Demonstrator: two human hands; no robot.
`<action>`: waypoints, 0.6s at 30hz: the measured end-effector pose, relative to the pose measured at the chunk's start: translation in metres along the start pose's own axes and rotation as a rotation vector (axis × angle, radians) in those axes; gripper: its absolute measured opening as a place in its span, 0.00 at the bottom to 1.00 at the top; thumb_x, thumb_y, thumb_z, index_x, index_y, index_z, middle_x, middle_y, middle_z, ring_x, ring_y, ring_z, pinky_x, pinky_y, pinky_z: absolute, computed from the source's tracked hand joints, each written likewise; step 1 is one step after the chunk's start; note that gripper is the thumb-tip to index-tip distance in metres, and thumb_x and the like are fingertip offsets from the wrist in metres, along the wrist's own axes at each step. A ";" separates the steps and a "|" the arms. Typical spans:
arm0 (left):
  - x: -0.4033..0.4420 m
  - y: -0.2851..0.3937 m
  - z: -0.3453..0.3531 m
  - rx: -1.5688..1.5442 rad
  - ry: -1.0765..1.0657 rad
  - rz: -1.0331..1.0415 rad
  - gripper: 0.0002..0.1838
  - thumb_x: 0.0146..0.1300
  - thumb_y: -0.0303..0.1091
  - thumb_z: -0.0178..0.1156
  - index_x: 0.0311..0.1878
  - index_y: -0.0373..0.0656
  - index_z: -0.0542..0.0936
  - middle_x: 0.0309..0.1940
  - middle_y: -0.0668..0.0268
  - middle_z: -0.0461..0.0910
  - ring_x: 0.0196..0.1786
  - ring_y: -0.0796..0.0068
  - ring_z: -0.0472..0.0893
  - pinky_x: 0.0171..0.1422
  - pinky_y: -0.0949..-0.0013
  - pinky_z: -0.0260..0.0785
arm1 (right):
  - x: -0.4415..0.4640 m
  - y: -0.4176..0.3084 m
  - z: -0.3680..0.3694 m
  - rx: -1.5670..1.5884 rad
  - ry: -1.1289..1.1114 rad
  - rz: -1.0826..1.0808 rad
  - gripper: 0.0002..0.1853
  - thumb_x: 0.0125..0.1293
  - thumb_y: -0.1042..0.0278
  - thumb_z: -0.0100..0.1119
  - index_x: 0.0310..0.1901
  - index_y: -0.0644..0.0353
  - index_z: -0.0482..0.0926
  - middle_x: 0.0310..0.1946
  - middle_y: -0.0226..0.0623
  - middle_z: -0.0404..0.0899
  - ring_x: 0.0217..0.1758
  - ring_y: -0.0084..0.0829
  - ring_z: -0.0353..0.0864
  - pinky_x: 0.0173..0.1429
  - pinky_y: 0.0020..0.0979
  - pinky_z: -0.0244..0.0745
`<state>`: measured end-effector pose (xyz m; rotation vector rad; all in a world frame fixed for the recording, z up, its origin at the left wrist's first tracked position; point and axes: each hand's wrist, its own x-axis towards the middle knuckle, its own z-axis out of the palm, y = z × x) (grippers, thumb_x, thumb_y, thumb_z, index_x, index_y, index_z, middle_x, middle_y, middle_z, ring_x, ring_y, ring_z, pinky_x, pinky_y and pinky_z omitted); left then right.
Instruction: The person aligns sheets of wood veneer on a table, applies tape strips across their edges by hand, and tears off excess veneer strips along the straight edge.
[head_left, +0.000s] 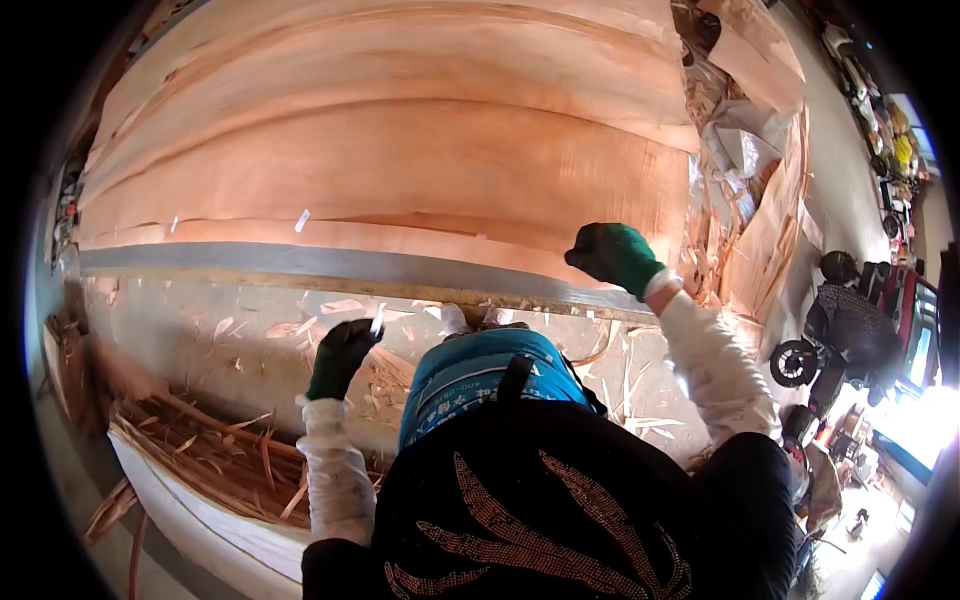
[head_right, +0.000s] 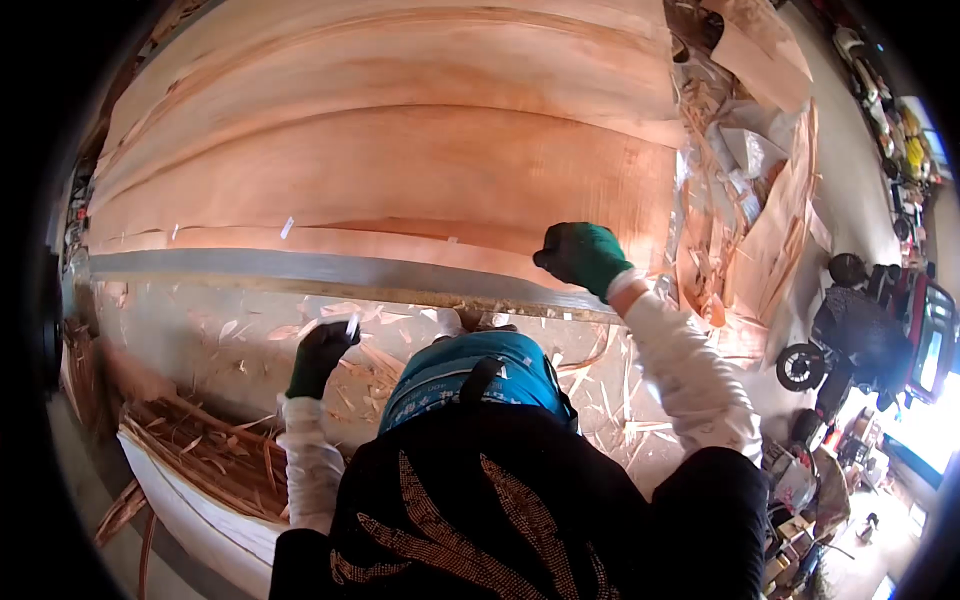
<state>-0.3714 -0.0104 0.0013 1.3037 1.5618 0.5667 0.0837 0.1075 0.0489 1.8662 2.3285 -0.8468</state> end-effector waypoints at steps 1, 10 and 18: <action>0.012 0.026 0.009 -0.099 -0.051 0.006 0.06 0.62 0.24 0.61 0.42 0.35 0.82 0.36 0.62 0.86 0.40 0.74 0.84 0.51 0.71 0.76 | 0.001 0.000 0.008 -0.033 0.024 0.000 0.16 0.58 0.49 0.60 0.34 0.54 0.85 0.30 0.43 0.84 0.36 0.47 0.84 0.43 0.45 0.78; 0.081 0.106 0.093 -0.520 -0.239 -0.170 0.12 0.61 0.18 0.57 0.49 0.32 0.76 0.36 0.61 0.80 0.36 0.73 0.82 0.35 0.71 0.77 | 0.021 0.010 0.046 -0.231 0.248 0.014 0.13 0.57 0.51 0.61 0.28 0.51 0.86 0.22 0.42 0.82 0.26 0.46 0.83 0.34 0.44 0.77; 0.125 0.101 0.157 -0.538 -0.279 -0.157 0.09 0.67 0.28 0.57 0.48 0.35 0.77 0.30 0.60 0.81 0.27 0.73 0.81 0.26 0.69 0.75 | 0.028 0.012 0.050 -0.241 0.204 0.074 0.14 0.58 0.49 0.58 0.27 0.49 0.84 0.25 0.39 0.84 0.30 0.44 0.85 0.36 0.49 0.74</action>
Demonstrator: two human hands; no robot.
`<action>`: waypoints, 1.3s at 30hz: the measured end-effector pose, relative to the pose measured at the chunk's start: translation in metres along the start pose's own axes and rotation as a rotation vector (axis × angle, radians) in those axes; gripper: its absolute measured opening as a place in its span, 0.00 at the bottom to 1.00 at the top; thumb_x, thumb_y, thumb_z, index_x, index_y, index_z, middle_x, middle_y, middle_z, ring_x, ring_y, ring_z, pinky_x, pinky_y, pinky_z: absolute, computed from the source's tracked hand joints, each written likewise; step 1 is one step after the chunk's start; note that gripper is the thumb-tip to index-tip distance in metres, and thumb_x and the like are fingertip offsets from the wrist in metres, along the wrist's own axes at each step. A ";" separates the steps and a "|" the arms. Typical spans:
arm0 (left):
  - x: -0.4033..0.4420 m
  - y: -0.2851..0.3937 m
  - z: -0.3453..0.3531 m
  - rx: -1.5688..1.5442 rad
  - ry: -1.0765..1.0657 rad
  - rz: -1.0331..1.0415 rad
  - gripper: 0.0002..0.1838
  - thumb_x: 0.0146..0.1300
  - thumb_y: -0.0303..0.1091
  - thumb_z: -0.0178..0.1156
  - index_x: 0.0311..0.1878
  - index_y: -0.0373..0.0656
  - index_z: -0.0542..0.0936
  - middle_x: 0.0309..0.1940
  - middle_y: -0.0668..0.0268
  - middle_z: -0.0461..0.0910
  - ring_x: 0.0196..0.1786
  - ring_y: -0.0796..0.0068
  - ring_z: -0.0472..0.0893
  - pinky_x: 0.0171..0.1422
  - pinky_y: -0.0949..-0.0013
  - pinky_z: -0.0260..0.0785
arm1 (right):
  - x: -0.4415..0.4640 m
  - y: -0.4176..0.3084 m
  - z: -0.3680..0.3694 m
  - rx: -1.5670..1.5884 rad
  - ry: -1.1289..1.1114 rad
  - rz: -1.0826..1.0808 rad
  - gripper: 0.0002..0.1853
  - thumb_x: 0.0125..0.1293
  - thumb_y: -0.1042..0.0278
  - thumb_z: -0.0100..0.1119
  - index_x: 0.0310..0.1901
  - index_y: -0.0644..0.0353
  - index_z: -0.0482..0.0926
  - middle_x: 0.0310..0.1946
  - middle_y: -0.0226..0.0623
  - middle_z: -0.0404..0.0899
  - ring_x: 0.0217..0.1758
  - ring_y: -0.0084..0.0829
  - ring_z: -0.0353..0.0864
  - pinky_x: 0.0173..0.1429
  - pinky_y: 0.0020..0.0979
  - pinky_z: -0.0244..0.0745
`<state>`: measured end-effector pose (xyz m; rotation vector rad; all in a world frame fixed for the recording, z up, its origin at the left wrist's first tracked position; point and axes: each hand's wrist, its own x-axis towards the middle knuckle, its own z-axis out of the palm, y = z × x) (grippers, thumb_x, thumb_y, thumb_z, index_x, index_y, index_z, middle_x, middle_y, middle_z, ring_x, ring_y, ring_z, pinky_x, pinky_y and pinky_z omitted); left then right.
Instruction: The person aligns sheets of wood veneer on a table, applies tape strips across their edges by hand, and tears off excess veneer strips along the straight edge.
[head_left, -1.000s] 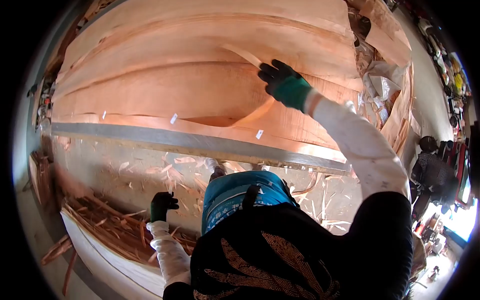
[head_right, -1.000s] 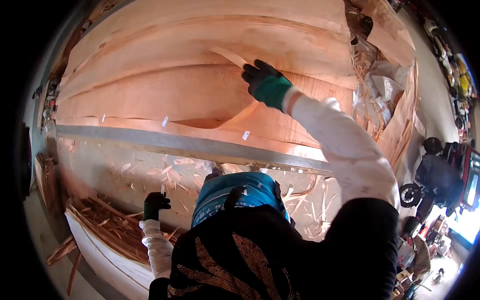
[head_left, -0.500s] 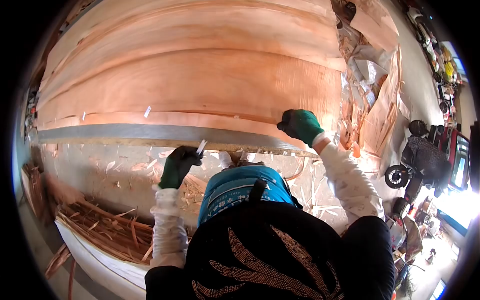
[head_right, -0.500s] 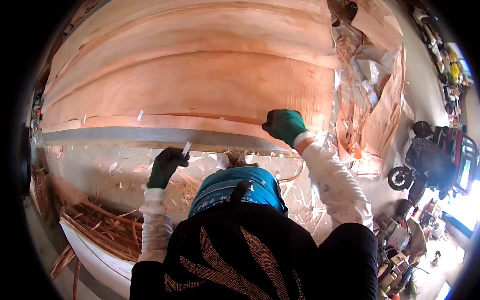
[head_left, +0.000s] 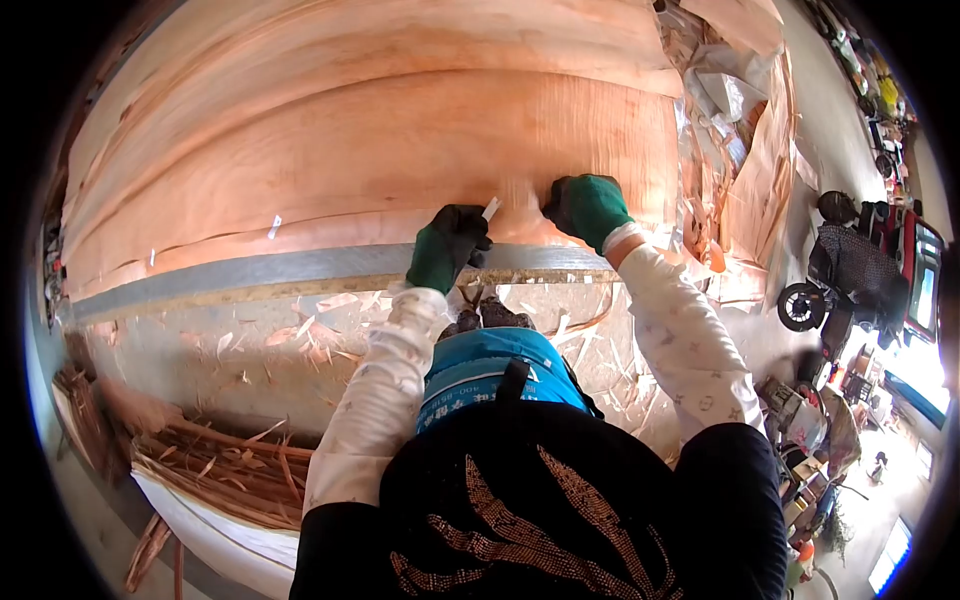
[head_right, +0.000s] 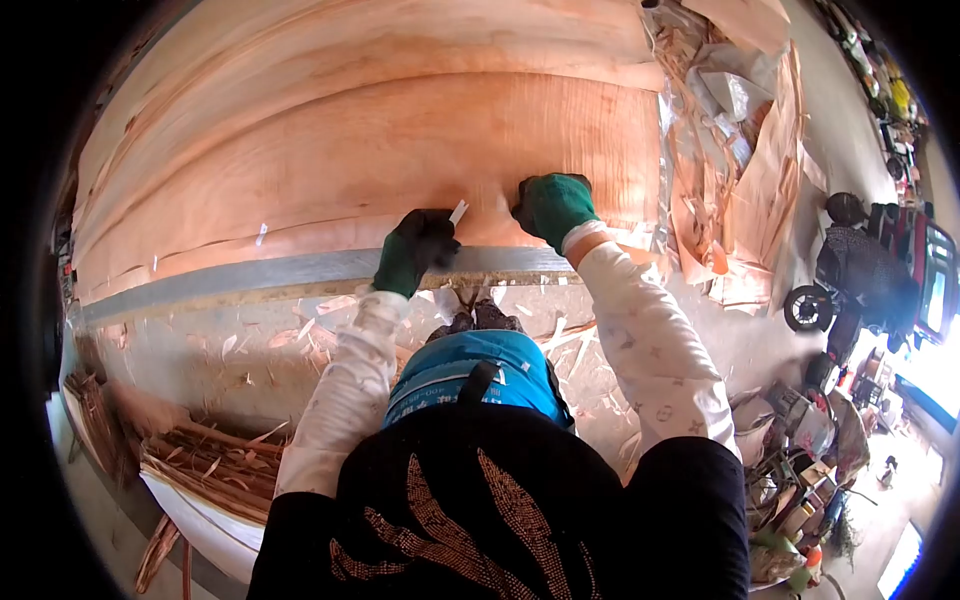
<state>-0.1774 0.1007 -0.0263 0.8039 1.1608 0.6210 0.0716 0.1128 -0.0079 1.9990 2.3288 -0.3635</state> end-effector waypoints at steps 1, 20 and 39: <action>0.003 -0.001 0.002 0.023 0.019 -0.009 0.10 0.68 0.30 0.57 0.49 0.36 0.77 0.30 0.60 0.81 0.27 0.72 0.81 0.26 0.69 0.75 | 0.000 0.000 -0.002 0.011 -0.011 0.001 0.14 0.58 0.49 0.58 0.28 0.49 0.84 0.25 0.39 0.85 0.32 0.43 0.85 0.36 0.48 0.74; 0.020 -0.036 -0.007 1.104 0.322 0.707 0.10 0.59 0.33 0.62 0.44 0.44 0.82 0.32 0.49 0.84 0.33 0.49 0.84 0.36 0.52 0.76 | -0.025 -0.100 0.106 -0.105 0.553 -0.063 0.20 0.61 0.63 0.53 0.54 0.61 0.75 0.55 0.48 0.73 0.56 0.48 0.72 0.44 0.43 0.74; -0.033 -0.007 0.152 0.158 0.034 -0.091 0.10 0.67 0.27 0.59 0.49 0.33 0.76 0.37 0.53 0.83 0.34 0.65 0.86 0.28 0.64 0.80 | -0.116 0.163 -0.007 0.360 0.377 -0.094 0.14 0.52 0.68 0.66 0.43 0.52 0.84 0.44 0.40 0.81 0.46 0.48 0.80 0.47 0.44 0.76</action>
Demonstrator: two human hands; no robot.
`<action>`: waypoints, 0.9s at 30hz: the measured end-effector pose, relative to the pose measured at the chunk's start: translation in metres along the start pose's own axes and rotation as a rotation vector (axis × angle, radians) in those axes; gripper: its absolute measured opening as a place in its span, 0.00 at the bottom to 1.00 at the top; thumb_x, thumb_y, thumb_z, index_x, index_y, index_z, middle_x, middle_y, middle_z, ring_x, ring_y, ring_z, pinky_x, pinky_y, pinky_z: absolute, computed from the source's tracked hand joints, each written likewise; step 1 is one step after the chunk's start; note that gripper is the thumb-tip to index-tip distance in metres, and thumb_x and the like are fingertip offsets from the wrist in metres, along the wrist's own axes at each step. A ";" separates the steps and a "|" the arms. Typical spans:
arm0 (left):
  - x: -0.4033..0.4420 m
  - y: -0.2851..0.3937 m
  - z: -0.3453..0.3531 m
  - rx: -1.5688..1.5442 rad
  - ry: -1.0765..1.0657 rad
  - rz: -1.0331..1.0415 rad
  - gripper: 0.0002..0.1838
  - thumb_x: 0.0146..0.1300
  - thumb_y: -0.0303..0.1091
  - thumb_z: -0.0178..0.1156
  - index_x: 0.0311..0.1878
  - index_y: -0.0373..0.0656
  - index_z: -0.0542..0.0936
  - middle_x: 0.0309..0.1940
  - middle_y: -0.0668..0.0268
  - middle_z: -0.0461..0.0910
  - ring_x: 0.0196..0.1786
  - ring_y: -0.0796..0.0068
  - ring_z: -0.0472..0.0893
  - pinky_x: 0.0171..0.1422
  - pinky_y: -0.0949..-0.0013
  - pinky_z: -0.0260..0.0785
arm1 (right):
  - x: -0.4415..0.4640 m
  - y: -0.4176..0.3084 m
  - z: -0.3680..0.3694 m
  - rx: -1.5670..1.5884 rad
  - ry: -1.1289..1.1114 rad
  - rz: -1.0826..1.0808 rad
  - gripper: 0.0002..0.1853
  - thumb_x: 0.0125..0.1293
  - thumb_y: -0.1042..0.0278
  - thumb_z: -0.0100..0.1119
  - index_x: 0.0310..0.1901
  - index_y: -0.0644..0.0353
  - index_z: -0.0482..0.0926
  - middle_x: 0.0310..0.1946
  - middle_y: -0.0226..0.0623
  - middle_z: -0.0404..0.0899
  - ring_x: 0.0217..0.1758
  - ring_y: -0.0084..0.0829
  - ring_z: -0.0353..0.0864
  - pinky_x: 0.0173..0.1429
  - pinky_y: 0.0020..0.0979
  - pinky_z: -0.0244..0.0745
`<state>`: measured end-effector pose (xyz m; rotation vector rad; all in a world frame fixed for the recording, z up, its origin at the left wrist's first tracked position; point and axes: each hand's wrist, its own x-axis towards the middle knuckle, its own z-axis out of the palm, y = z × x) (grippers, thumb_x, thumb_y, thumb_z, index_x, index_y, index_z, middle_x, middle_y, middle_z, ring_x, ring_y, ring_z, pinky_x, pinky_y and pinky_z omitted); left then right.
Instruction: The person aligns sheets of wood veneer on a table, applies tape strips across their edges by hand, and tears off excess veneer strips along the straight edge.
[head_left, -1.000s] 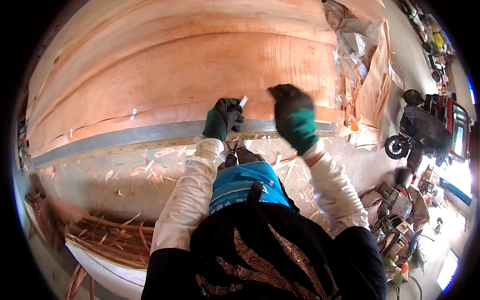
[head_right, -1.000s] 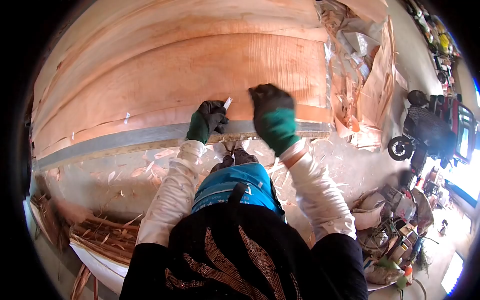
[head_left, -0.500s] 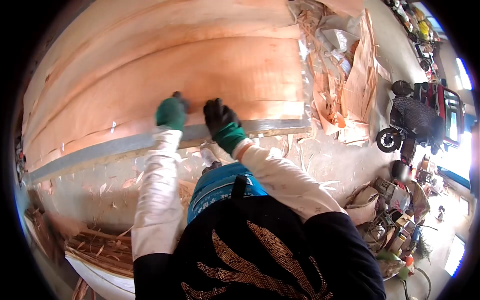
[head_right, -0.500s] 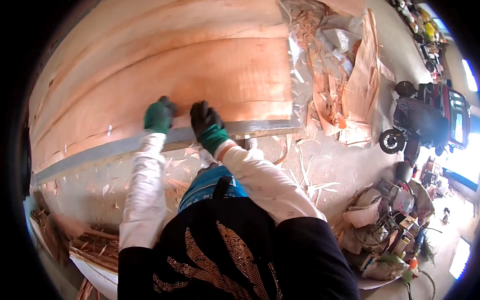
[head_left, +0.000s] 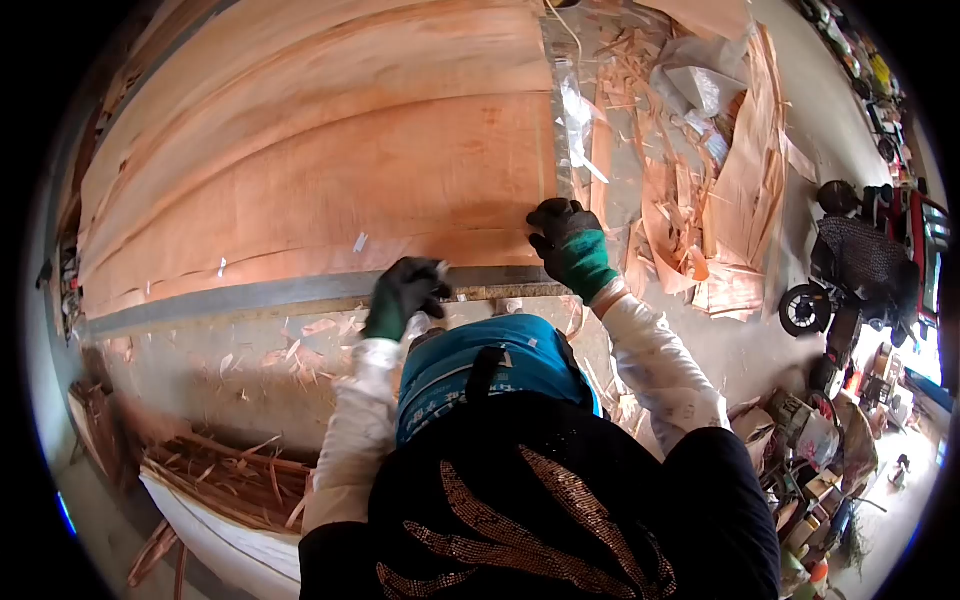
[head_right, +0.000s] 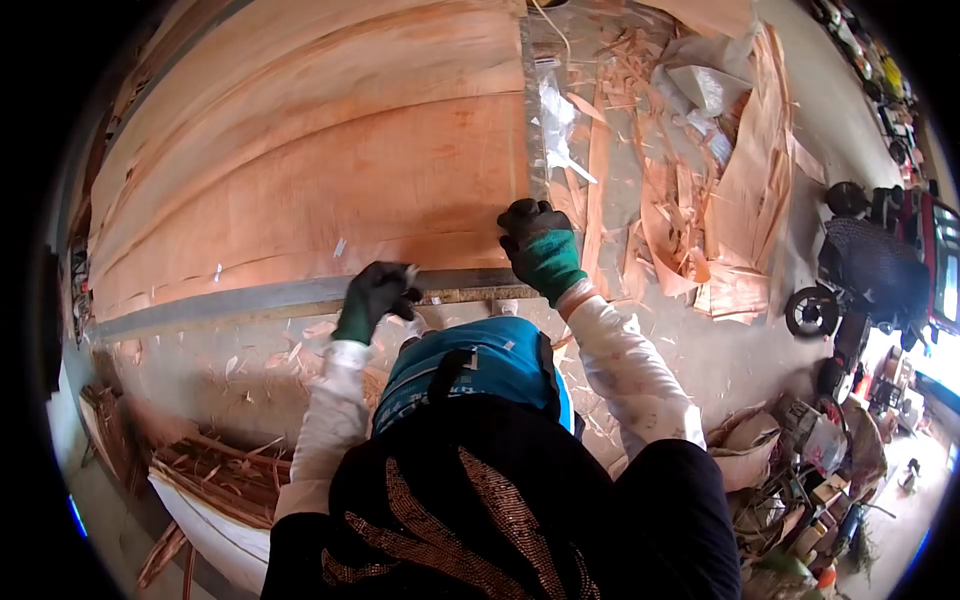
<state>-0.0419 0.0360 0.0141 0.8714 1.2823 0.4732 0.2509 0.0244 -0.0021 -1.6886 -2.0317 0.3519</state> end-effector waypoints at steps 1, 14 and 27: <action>0.007 0.006 0.019 0.005 -0.027 -0.005 0.11 0.67 0.27 0.58 0.50 0.32 0.75 0.38 0.53 0.83 0.35 0.64 0.86 0.26 0.65 0.80 | 0.000 0.006 0.006 0.010 -0.012 0.012 0.13 0.52 0.68 0.66 0.42 0.52 0.84 0.43 0.40 0.81 0.46 0.48 0.80 0.47 0.44 0.76; 0.112 0.000 0.088 0.091 -0.217 -0.107 0.12 0.65 0.31 0.60 0.46 0.33 0.79 0.34 0.55 0.84 0.33 0.61 0.86 0.26 0.61 0.79 | -0.007 -0.008 0.012 -0.026 0.094 -0.133 0.18 0.51 0.75 0.59 0.47 0.55 0.82 0.52 0.41 0.78 0.53 0.45 0.78 0.48 0.42 0.77; -0.008 0.006 0.000 -0.051 0.085 -0.160 0.31 0.70 0.53 0.56 0.62 0.35 0.70 0.39 0.49 0.83 0.28 0.62 0.84 0.27 0.63 0.79 | -0.022 -0.014 0.023 -0.371 -0.124 -0.342 0.29 0.60 0.69 0.54 0.65 0.49 0.70 0.63 0.51 0.68 0.64 0.50 0.70 0.48 0.47 0.74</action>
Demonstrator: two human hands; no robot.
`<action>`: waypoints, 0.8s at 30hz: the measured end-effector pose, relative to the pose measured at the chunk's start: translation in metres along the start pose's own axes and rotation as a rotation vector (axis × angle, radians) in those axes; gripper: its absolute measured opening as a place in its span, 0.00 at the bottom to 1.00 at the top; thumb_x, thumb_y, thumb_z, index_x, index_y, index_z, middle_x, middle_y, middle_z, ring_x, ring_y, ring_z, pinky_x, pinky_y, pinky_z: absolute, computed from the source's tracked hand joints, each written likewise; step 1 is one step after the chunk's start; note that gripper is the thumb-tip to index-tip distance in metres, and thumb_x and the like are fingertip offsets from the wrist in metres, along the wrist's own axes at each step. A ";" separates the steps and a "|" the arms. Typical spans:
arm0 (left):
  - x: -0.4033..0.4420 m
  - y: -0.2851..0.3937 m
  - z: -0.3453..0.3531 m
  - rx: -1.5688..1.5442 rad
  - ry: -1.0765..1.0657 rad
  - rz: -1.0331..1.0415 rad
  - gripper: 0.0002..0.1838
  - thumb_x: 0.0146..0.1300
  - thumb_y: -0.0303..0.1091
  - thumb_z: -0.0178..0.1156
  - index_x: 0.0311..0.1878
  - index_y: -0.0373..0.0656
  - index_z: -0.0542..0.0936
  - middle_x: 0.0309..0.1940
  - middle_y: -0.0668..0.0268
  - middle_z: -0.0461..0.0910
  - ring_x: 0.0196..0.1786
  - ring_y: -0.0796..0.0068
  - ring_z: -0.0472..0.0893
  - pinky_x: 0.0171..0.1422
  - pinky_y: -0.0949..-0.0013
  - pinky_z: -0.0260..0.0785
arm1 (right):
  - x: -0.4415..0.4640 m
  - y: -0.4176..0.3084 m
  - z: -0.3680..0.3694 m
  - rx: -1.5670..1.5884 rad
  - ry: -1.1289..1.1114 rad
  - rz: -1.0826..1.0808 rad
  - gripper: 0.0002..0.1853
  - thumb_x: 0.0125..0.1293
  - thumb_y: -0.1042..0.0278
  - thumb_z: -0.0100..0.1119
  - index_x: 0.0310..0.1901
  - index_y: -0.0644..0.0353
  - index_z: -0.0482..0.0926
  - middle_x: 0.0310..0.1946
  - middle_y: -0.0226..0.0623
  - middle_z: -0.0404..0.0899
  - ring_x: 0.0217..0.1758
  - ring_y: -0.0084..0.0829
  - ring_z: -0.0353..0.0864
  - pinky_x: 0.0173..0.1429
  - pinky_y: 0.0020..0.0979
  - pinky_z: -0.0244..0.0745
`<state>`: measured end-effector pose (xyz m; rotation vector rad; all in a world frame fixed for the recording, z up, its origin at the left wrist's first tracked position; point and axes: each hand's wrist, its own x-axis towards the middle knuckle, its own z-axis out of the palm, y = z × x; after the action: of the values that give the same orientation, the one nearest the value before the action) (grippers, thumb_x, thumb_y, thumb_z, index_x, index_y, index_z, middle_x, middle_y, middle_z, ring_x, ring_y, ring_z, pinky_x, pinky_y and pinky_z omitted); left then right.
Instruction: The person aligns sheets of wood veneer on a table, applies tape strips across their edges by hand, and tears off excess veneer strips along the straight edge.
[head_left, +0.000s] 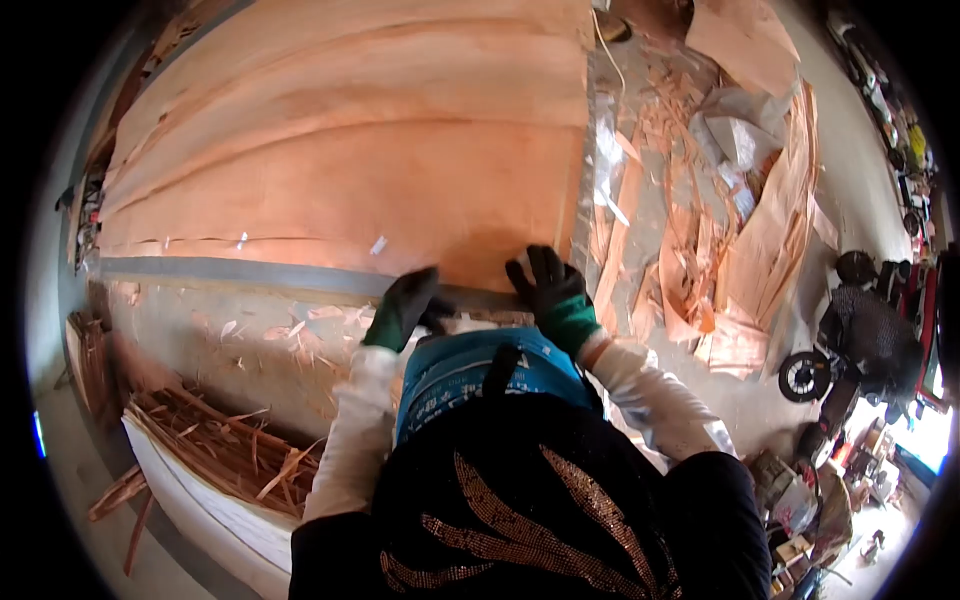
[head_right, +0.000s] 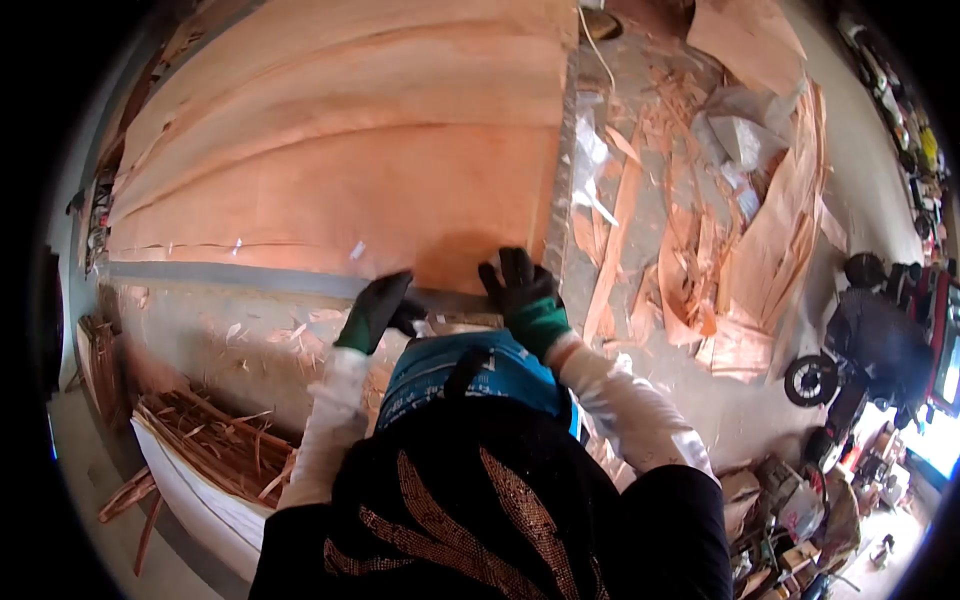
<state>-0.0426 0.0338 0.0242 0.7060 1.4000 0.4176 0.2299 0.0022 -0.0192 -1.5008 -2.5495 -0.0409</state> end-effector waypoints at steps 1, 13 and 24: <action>-0.001 -0.022 -0.021 -0.028 0.069 -0.003 0.30 0.71 0.52 0.56 0.62 0.35 0.70 0.43 0.51 0.82 0.32 0.62 0.85 0.29 0.63 0.80 | 0.000 -0.001 -0.006 -0.019 -0.051 -0.008 0.28 0.60 0.68 0.54 0.65 0.47 0.71 0.63 0.52 0.68 0.64 0.50 0.70 0.49 0.48 0.73; -0.053 -0.122 -0.184 0.023 0.509 0.427 0.21 0.65 0.27 0.62 0.61 0.41 0.75 0.44 0.64 0.82 0.47 0.70 0.82 0.51 0.70 0.76 | 0.239 0.036 -0.058 0.264 -0.122 0.116 0.28 0.59 0.54 0.62 0.62 0.49 0.74 0.61 0.40 0.75 0.62 0.44 0.75 0.61 0.45 0.73; -0.030 -0.034 -0.383 0.308 0.663 0.675 0.14 0.65 0.31 0.64 0.53 0.41 0.81 0.47 0.60 0.84 0.50 0.66 0.83 0.55 0.66 0.75 | 0.509 -0.044 0.004 0.303 -0.301 0.289 0.50 0.55 0.30 0.60 0.73 0.54 0.59 0.76 0.43 0.55 0.79 0.45 0.51 0.77 0.52 0.50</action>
<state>-0.4273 0.0664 0.0165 1.3870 1.8436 1.0491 -0.0500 0.4212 0.0669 -1.8392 -2.3715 0.6247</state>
